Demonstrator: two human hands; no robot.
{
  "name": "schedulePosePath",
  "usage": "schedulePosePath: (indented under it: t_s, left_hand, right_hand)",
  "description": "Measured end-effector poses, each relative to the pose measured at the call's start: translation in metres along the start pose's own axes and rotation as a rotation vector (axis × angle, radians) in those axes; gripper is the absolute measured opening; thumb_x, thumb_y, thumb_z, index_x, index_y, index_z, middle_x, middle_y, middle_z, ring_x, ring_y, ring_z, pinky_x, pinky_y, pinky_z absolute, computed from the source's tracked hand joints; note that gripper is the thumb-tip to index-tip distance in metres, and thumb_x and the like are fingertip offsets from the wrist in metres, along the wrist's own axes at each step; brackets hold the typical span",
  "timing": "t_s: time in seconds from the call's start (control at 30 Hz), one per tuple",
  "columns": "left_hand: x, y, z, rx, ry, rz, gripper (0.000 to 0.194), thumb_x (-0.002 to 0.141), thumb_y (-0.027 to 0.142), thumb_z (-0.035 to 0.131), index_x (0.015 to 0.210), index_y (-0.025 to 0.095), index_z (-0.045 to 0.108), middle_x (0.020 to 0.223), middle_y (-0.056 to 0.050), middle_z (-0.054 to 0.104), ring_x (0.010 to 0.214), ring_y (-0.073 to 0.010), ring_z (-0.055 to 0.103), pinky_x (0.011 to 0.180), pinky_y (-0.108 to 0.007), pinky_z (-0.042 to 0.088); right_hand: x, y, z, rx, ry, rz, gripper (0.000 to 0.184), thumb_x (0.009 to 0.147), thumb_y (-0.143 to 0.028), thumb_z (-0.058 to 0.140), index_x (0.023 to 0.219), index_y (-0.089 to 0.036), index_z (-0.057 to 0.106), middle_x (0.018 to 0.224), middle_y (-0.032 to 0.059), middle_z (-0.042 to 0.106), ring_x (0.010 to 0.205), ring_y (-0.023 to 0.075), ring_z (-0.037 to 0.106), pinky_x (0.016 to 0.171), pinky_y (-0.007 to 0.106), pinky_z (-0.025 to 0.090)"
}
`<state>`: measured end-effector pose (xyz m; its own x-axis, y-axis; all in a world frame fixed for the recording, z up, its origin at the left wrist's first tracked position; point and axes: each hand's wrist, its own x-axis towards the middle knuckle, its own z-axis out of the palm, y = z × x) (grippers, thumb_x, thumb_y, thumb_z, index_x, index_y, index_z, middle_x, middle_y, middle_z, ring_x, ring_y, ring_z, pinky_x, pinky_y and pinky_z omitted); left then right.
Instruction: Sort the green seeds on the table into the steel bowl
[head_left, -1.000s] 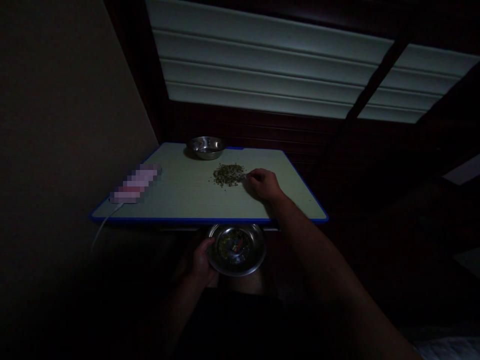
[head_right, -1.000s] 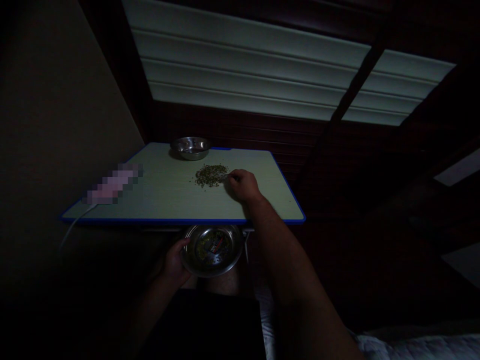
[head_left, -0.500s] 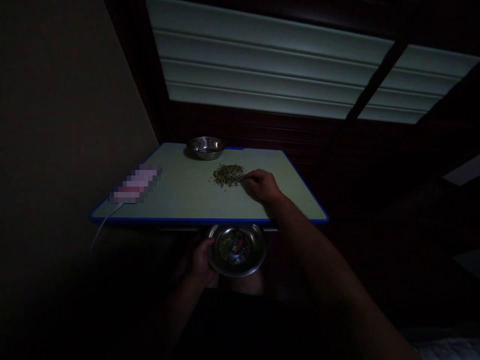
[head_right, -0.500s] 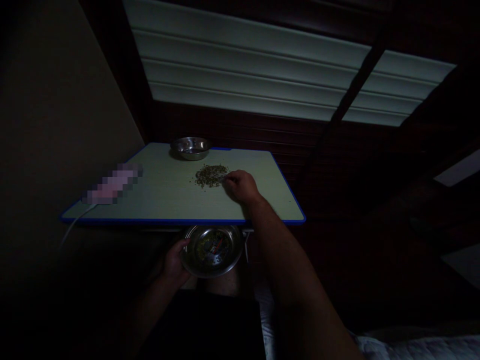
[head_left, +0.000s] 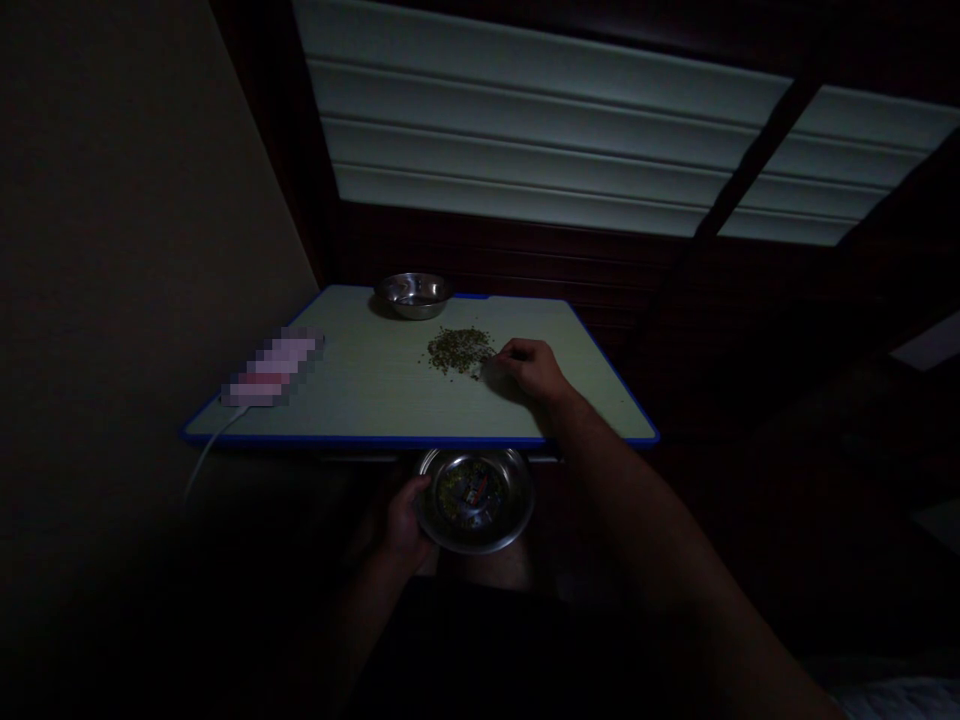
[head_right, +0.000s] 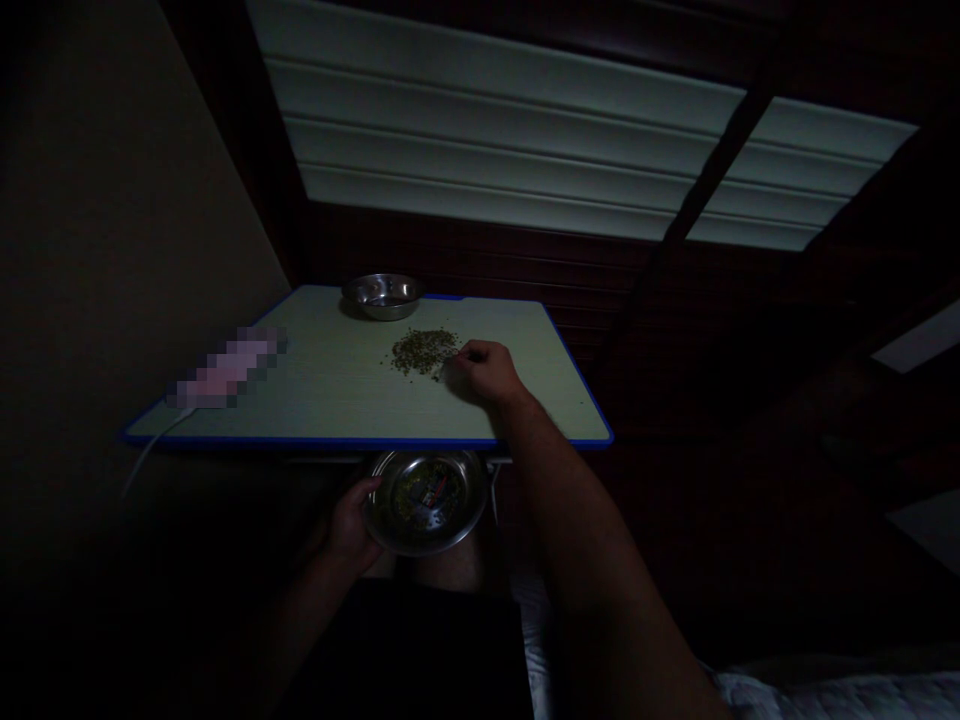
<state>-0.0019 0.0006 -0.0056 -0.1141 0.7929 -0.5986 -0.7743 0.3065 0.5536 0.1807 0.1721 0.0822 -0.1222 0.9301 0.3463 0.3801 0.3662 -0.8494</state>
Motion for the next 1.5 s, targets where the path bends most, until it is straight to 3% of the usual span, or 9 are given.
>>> schedulePosePath:
  t_s: [0.27,0.4,0.63,0.83,1.5]
  left_hand:
    - [-0.0025,0.0003,0.0045,-0.017,0.002,0.004,0.010,0.068,0.018,0.063,0.071,0.014,0.071,0.065,-0.007,0.074,0.059,-0.0204,0.067,0.056,-0.029,0.055]
    - [-0.0021,0.0002,0.0037,-0.006,-0.012,-0.008,0.011,0.069,0.019,0.062,0.069,0.013,0.072,0.066,-0.009,0.074,0.063,-0.0213,0.069,0.060,-0.030,0.056]
    - [-0.0009,-0.0004,0.0026,-0.009,-0.008,0.005,0.010,0.068,0.019,0.062,0.065,0.013,0.070,0.062,-0.008,0.072,0.059,-0.0199,0.065,0.057,-0.029,0.053]
    - [0.0009,-0.0004,0.0009,-0.011,-0.001,-0.011,0.009,0.068,0.019,0.063,0.067,0.012,0.070,0.063,-0.009,0.072,0.060,-0.0211,0.067,0.060,-0.030,0.054]
    - [-0.0047,0.0009,0.0057,0.003,-0.003,0.015,0.015,0.067,0.020,0.062,0.077,0.014,0.072,0.066,-0.007,0.073,0.063,-0.0225,0.067,0.060,-0.033,0.055]
  right_hand:
    - [0.0017,0.0064,0.0002,-0.178,0.065,-0.013,0.015,0.069,-0.025,0.056,0.069,-0.017,0.069,0.067,0.0017,0.067,0.068,0.0162,0.058,0.069,0.029,0.044]
    - [0.0022,0.0060,0.0001,-0.138,0.082,-0.005,0.014,0.068,-0.025,0.058,0.068,-0.016,0.068,0.067,0.0021,0.067,0.068,0.0161,0.059,0.069,0.028,0.045]
    - [0.0008,0.0065,0.0007,-0.108,-0.003,-0.005,0.015,0.067,-0.029,0.060,0.066,-0.016,0.067,0.062,0.0004,0.063,0.063,0.0145,0.055,0.063,0.027,0.041]
    - [0.0015,0.0068,-0.0003,-0.192,0.071,0.006,0.015,0.069,-0.028,0.058,0.068,-0.016,0.068,0.064,0.0010,0.066,0.064,0.0144,0.056,0.064,0.027,0.042]
    - [-0.0024,-0.0019,-0.0004,0.001,-0.046,0.038,0.015,0.064,-0.030,0.063,0.065,-0.016,0.067,0.063,0.0011,0.064,0.063,0.0146,0.055,0.063,0.028,0.043]
